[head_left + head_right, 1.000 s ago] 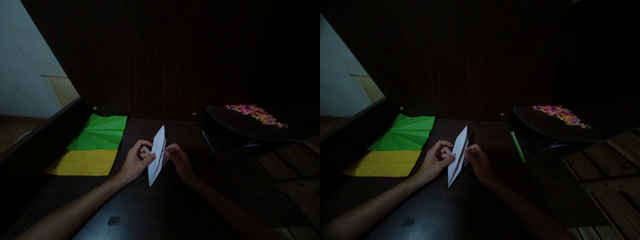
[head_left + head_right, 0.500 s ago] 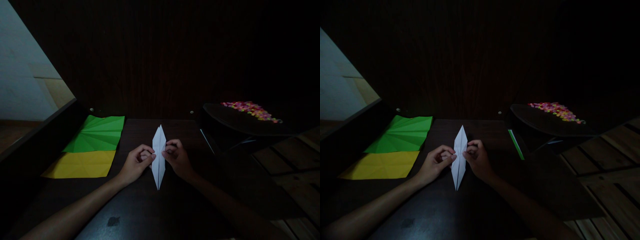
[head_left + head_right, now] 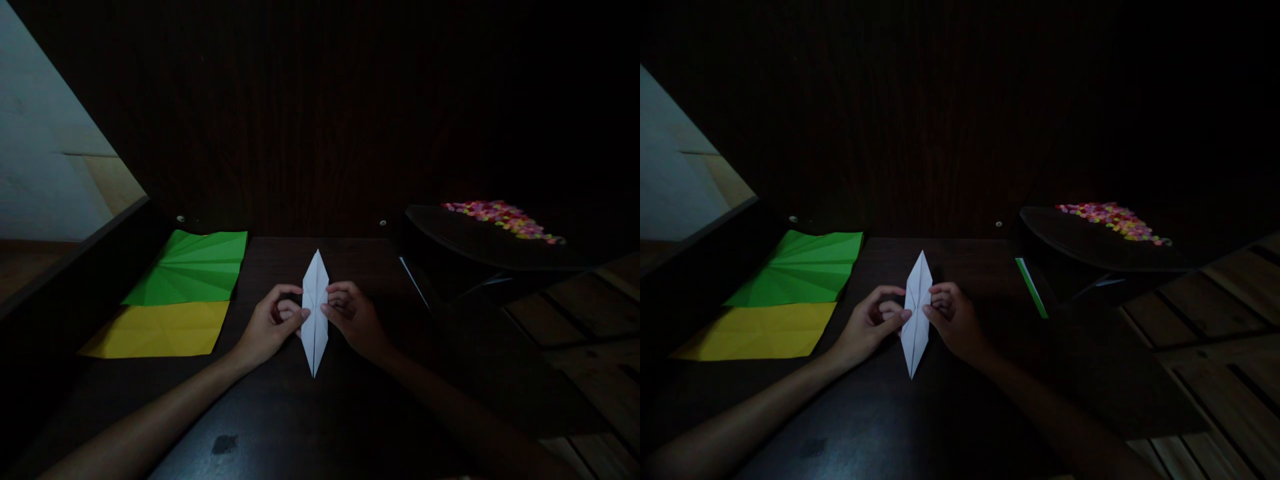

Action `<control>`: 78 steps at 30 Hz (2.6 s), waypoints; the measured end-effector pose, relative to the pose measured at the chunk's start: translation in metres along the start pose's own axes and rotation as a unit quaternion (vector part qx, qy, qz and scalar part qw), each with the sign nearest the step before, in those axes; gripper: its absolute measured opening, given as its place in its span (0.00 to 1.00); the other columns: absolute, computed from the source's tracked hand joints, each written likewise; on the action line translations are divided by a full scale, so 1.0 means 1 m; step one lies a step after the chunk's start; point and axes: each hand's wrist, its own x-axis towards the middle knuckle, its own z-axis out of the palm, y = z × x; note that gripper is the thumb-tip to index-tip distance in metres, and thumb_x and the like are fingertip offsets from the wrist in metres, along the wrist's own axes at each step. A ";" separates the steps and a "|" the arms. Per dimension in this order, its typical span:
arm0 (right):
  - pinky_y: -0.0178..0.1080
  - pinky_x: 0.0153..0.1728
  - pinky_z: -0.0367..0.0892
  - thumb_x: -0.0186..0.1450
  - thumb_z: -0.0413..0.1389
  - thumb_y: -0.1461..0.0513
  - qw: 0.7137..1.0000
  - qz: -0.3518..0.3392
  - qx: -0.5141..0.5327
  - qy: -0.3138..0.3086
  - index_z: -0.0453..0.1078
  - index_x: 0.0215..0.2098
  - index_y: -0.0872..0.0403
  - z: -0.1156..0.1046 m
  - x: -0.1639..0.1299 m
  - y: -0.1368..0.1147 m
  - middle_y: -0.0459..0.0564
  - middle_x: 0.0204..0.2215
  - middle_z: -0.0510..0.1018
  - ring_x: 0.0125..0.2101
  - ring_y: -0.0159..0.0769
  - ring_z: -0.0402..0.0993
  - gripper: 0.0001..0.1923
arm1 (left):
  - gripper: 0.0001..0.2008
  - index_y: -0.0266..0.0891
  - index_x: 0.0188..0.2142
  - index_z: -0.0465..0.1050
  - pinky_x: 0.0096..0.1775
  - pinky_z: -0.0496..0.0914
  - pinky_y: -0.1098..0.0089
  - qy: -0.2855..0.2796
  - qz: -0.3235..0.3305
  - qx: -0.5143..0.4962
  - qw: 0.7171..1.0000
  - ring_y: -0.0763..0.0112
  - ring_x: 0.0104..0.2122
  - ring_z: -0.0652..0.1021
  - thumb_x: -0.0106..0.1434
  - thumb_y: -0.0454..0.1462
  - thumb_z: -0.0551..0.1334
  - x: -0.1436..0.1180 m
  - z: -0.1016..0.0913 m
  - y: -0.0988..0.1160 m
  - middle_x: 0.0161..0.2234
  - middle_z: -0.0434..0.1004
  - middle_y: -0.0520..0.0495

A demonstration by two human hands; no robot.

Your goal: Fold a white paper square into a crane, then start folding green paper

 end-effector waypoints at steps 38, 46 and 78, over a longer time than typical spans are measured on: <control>0.42 0.37 0.68 0.65 0.58 0.64 0.867 -0.260 -0.413 -0.098 0.76 0.39 0.54 0.004 -0.005 0.014 0.51 0.32 0.71 0.34 0.39 0.66 0.05 | 0.09 0.37 0.40 0.74 0.42 0.70 0.64 -0.047 0.228 0.535 0.812 0.64 0.39 0.71 0.69 0.33 0.55 0.010 -0.018 -0.011 0.35 0.71 0.45; 0.44 0.40 0.66 0.67 0.56 0.63 0.856 -0.253 -0.443 -0.080 0.78 0.39 0.53 0.005 -0.008 0.015 0.53 0.35 0.71 0.36 0.41 0.66 0.07 | 0.08 0.37 0.37 0.71 0.41 0.70 0.65 -0.046 0.257 0.540 0.800 0.64 0.38 0.71 0.69 0.32 0.54 0.011 -0.018 -0.015 0.35 0.70 0.46; 0.35 0.34 0.67 0.68 0.52 0.66 0.899 -0.153 -0.389 -0.135 0.75 0.38 0.54 0.001 0.009 0.016 0.49 0.31 0.74 0.32 0.34 0.73 0.09 | 0.15 0.36 0.31 0.69 0.35 0.68 0.65 -0.081 0.323 0.631 0.701 0.65 0.31 0.66 0.71 0.30 0.48 0.005 -0.012 -0.010 0.31 0.67 0.44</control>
